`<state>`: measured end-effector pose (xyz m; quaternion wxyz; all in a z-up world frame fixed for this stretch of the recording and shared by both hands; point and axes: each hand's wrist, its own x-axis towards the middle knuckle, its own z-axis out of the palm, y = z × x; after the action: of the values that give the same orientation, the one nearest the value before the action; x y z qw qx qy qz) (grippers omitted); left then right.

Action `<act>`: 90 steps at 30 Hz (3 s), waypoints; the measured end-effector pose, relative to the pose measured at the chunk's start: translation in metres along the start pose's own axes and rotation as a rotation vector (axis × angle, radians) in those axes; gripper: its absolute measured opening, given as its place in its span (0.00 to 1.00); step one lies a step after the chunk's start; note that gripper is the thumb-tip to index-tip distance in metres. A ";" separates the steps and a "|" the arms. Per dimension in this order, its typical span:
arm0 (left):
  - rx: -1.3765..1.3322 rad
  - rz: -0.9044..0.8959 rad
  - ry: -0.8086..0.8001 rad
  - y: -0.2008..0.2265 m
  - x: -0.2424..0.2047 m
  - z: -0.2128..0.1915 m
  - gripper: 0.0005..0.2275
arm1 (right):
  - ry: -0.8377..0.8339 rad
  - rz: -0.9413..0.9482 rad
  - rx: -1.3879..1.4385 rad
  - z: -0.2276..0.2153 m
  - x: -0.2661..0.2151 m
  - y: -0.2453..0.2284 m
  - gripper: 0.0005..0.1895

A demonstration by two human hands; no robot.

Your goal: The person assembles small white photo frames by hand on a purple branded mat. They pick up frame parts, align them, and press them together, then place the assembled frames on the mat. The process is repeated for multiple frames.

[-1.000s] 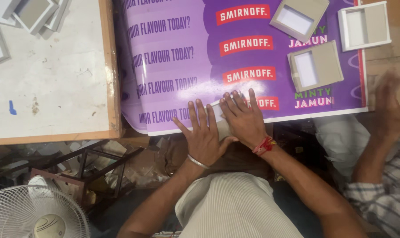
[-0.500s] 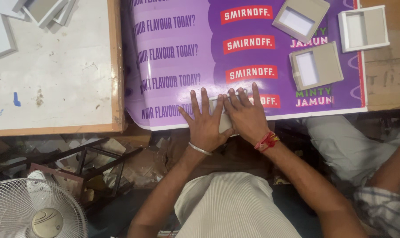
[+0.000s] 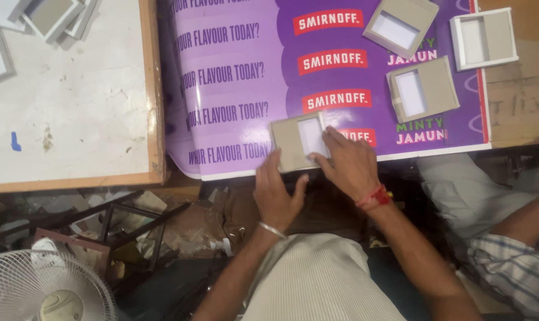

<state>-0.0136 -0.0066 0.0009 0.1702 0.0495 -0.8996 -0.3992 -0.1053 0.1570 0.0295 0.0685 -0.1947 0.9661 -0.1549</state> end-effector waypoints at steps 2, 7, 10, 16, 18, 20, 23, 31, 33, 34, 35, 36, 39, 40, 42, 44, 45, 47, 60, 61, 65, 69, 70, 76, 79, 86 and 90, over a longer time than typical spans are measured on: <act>0.015 -0.057 -0.016 -0.009 0.019 0.002 0.33 | -0.004 0.039 0.089 0.004 -0.018 -0.005 0.32; 0.088 -0.016 -0.116 -0.043 0.074 0.007 0.34 | -0.082 -0.081 0.071 0.001 -0.054 -0.018 0.31; 0.062 0.220 -0.251 -0.056 0.097 0.013 0.38 | -0.091 -0.189 -0.064 -0.010 -0.045 -0.014 0.34; 0.210 0.410 -0.450 -0.045 0.111 0.017 0.36 | -0.227 -0.356 -0.384 -0.018 0.029 -0.006 0.68; 0.339 0.427 -0.417 -0.039 0.104 0.011 0.35 | -0.275 -0.369 -0.387 -0.018 0.037 -0.009 0.65; 0.452 0.429 -0.362 -0.034 0.087 0.006 0.36 | -0.294 -0.377 -0.407 -0.017 0.033 -0.010 0.63; 0.336 0.326 -0.208 -0.028 0.066 0.004 0.30 | -0.262 -0.367 -0.432 -0.016 0.028 -0.011 0.60; 0.391 0.140 -0.058 -0.012 0.041 0.022 0.33 | -0.178 -0.246 -0.282 -0.004 0.017 -0.011 0.51; 0.367 0.123 -0.042 -0.011 0.040 0.026 0.33 | -0.126 -0.242 -0.274 -0.003 0.015 -0.011 0.48; 0.346 0.116 -0.044 -0.011 0.042 0.028 0.33 | -0.098 -0.241 -0.270 -0.002 0.016 -0.009 0.47; 0.327 0.108 -0.050 -0.010 0.041 0.029 0.33 | -0.110 -0.244 -0.271 0.000 0.015 -0.008 0.48; 0.339 0.140 -0.070 -0.010 0.042 0.030 0.32 | -0.122 -0.248 -0.273 0.002 0.014 -0.007 0.48; 0.374 0.207 -0.146 -0.007 0.046 0.039 0.30 | -0.192 -0.260 -0.291 0.011 0.014 0.000 0.46; 0.379 0.219 -0.190 -0.005 0.047 0.042 0.32 | -0.220 -0.262 -0.301 0.013 0.014 0.002 0.45; 0.365 0.224 -0.251 -0.001 0.051 0.047 0.34 | -0.157 -0.271 -0.324 0.017 0.012 0.006 0.40; 0.324 0.216 -0.298 0.000 0.053 0.048 0.34 | -0.125 -0.267 -0.350 0.017 0.009 0.008 0.39; 0.304 0.241 -0.282 -0.002 0.053 0.046 0.33 | -0.129 -0.265 -0.361 0.018 0.007 0.008 0.40; 0.267 0.286 -0.250 -0.011 0.049 0.037 0.32 | -0.099 -0.267 -0.297 0.018 0.005 0.009 0.43; 0.045 -0.053 -0.113 -0.054 0.021 0.031 0.36 | 0.257 -0.121 0.622 0.038 -0.024 0.021 0.51; 0.065 -0.037 -0.110 -0.053 0.022 0.033 0.36 | 0.281 -0.074 0.605 0.039 -0.025 0.023 0.49; 0.004 -0.083 -0.123 -0.049 0.027 0.036 0.39 | 0.378 0.032 0.841 0.053 -0.020 0.020 0.53; -0.128 0.019 -0.189 -0.041 0.037 0.038 0.43 | 0.307 0.108 0.924 0.073 -0.009 0.006 0.52; -0.138 0.049 -0.201 -0.037 0.038 0.038 0.43 | 0.281 0.115 0.918 0.077 -0.009 0.002 0.51; 0.286 0.234 -0.368 -0.010 0.046 0.037 0.37 | 0.182 -0.043 0.382 0.072 -0.008 0.012 0.43; 0.199 0.296 -0.442 -0.009 0.048 0.035 0.37 | 0.107 -0.152 0.315 0.068 -0.008 0.024 0.44; -0.472 0.053 -0.052 -0.028 0.057 0.025 0.29 | 0.241 -0.159 1.082 0.062 -0.006 0.031 0.50; -0.186 -0.192 0.168 -0.043 0.045 0.007 0.15 | 0.244 -0.067 0.666 0.055 -0.021 0.044 0.51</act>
<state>-0.0606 -0.0405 -0.0229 0.2099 0.1525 -0.8325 -0.4896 -0.0914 0.1890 -0.0357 0.0073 -0.1735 0.8567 -0.4858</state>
